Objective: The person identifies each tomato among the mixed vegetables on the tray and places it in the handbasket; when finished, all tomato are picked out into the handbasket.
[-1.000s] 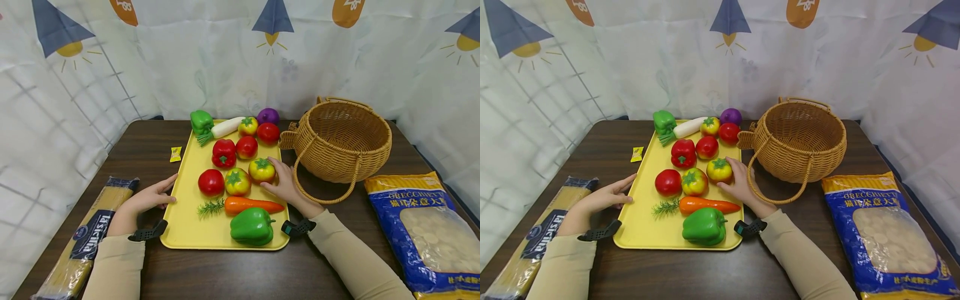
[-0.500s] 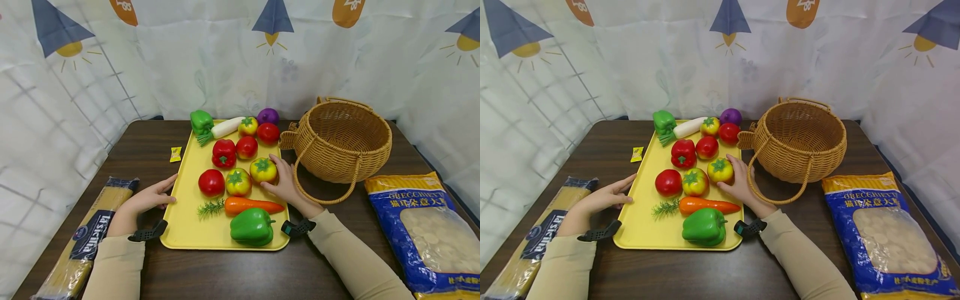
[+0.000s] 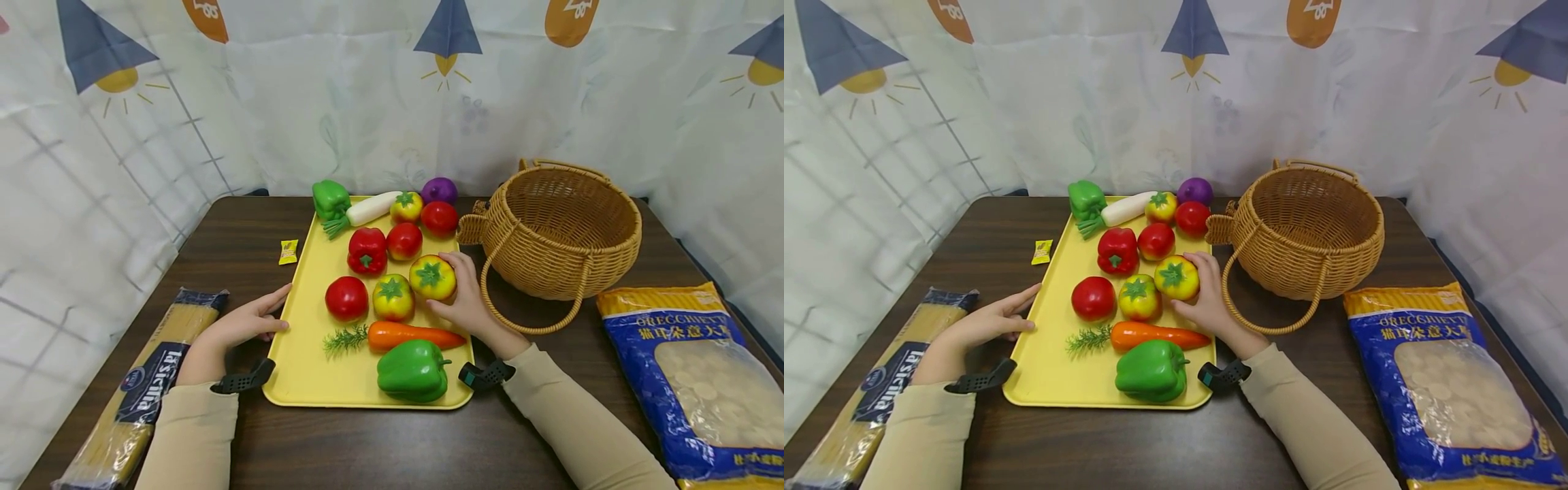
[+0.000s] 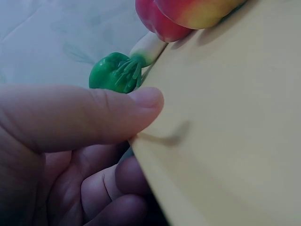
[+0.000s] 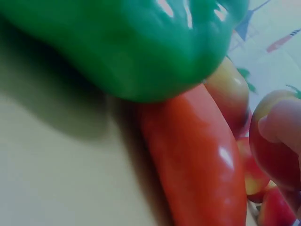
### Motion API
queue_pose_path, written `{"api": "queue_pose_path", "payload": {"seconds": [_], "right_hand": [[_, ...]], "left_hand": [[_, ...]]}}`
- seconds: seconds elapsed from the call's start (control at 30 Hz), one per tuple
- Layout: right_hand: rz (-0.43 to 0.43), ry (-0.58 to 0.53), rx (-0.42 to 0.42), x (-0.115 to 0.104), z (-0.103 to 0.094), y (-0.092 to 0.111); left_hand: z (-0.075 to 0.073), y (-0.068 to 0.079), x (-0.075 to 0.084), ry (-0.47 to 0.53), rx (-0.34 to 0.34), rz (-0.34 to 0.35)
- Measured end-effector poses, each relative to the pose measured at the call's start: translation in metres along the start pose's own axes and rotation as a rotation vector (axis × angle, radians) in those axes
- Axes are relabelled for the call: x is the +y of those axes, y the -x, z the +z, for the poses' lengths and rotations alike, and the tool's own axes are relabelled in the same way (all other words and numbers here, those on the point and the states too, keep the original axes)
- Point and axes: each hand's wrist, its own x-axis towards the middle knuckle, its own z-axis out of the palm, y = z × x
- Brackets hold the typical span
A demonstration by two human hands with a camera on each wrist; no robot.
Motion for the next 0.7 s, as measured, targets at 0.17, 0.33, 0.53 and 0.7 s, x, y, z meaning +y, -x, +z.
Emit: {"api": "queue_pose_path", "payload": {"seconds": [0.17, 0.33, 0.53, 0.7], "right_hand": [[0.018, -0.025, -0.02, -0.006, 0.0, 0.001], [0.057, -0.096, -0.064, -0.012, -0.001, -0.002], [0.176, -0.173, -0.127, -0.026, 0.0, -0.002], [0.192, -0.197, -0.179, -0.038, -0.002, 0.0]], "left_hand": [[0.0, 0.001, 0.001, 0.021, -0.006, 0.015], [-0.001, 0.001, 0.003, 0.024, 0.0, 0.021], [0.0, 0.0, 0.002, 0.038, -0.001, 0.027], [0.002, 0.002, 0.001, 0.046, -0.008, 0.023]]}}
